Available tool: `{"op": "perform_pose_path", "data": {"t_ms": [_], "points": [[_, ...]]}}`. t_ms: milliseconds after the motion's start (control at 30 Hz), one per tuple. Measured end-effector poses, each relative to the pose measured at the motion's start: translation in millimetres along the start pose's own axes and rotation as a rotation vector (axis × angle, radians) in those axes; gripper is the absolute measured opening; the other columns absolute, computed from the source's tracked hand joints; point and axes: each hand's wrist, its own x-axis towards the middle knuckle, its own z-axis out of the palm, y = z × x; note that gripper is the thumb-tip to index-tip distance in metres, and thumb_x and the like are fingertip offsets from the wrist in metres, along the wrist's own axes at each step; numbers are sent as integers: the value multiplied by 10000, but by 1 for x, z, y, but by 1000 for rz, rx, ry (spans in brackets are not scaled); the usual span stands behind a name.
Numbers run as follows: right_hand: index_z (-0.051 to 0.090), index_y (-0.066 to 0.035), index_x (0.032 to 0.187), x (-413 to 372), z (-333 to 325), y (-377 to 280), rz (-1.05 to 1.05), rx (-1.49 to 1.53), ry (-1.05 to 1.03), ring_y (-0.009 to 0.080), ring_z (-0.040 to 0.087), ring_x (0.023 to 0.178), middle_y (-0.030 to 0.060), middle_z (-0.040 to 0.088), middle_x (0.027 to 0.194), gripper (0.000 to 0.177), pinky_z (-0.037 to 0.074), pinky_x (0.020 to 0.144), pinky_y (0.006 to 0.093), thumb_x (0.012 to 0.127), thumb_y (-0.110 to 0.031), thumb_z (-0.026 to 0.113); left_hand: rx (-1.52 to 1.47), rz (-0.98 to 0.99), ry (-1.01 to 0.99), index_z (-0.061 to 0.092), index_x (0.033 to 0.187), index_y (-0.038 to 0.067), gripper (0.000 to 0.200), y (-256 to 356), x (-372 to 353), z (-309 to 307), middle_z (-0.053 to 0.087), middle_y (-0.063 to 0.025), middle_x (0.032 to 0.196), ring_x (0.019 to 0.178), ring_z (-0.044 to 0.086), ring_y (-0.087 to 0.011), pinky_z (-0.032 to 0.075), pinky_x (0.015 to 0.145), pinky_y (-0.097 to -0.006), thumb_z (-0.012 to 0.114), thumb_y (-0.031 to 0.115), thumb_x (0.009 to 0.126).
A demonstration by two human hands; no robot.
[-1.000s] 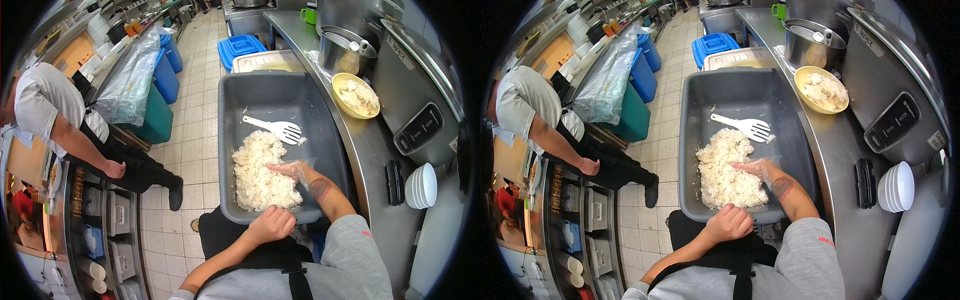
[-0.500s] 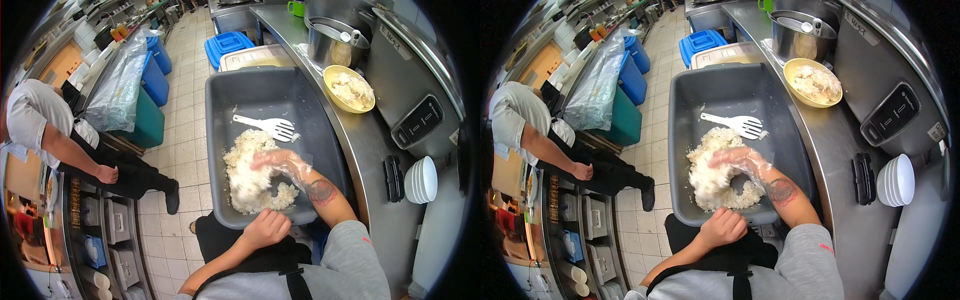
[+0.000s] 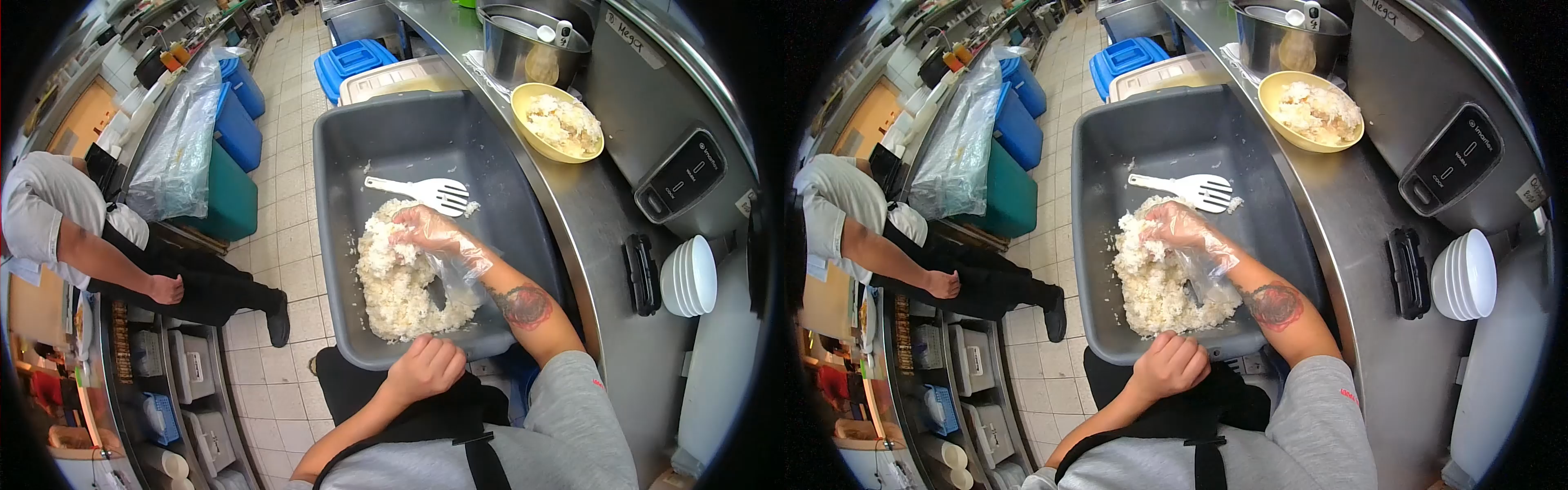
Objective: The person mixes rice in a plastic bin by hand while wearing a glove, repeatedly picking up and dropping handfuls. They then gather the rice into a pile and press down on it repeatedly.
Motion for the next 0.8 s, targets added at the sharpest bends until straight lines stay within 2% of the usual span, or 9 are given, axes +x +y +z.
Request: {"op": "perform_pose_path", "data": {"t_ms": [100, 133, 233, 333, 433, 467, 600, 700, 800], "points": [[705, 18, 967, -2, 3, -4, 122, 199, -223, 126, 662, 848, 62, 730, 829, 257, 508, 805, 305, 904, -227, 746, 1, -1, 12, 589, 848, 65, 218, 0, 0, 2, 603, -77, 858, 721, 580, -203, 490, 725, -338, 748, 174, 747], [719, 12, 898, -4, 2, -6, 73, 0, -215, 118, 667, 843, 53, 723, 778, 236, 505, 788, 297, 911, -224, 729, 2, -3, 19, 590, 848, 65, 217, 0, 0, 3, 604, -77, 858, 720, 579, -202, 490, 723, -336, 748, 173, 746], [756, -44, 948, -9, 0, -5, -98, 27, -193, 154, 666, 805, 37, 738, 830, 338, 516, 771, 340, 939, -375, 687, 7, -6, 15, 593, 843, 65, 209, 0, -1, 3, 594, -74, 845, 719, 577, -203, 489, 720, -337, 745, 171, 746], [727, -44, 1032, -7, 7, -9, -2, 565, -117, 203, 677, 917, 76, 731, 1029, 401, 496, 883, 352, 962, -435, 677, 7, -16, 11, 593, 836, 66, 202, 1, 0, 1, 583, -71, 834, 720, 577, -201, 487, 718, -334, 742, 172, 749], [688, -65, 1186, -9, 0, -28, 208, 681, 17, 252, 651, 1046, 87, 675, 1232, 532, 474, 971, 421, 973, -547, 614, 5, -19, 4, 593, 833, 67, 200, 1, 1, 0, 580, -68, 832, 722, 576, -200, 483, 719, -331, 741, 173, 750], [629, -58, 1291, -9, -4, -27, 279, 379, 37, 247, 614, 1133, 98, 633, 1334, 586, 452, 1014, 421, 994, -559, 564, 3, -20, 7, 591, 832, 67, 200, 1, 1, 0, 574, -66, 826, 719, 573, -200, 481, 719, -331, 741, 173, 750], [598, -33, 1356, -8, -31, 28, -278, -342, 118, 392, 625, 1198, 170, 618, 1380, 737, 492, 1020, 424, 995, -653, 434, -12, -29, 12, 583, 821, 72, 199, 1, 2, -1, 547, -56, 797, 706, 561, -199, 475, 715, -330, 739, 174, 753], [606, -42, 1357, -6, -66, 3, 546, -780, -280, 369, 651, 1155, 196, 614, 1374, 800, 502, 1012, 440, 941, -715, 486, -17, -32, 33, 570, 804, 80, 199, 1, 1, 1, 513, -47, 765, 690, 548, -198, 467, 705, -329, 736, 179, 757], [675, -24, 1229, -33, -63, 68, 913, -330, -592, 318, 698, 998, 197, 689, 1182, 847, 547, 919, 450, 816, -762, 638, 2, -23, 41, 551, 779, 89, 203, 1, 2, 2, 476, -39, 734, 670, 529, -195, 454, 684, -327, 729, 183, 758]]}}
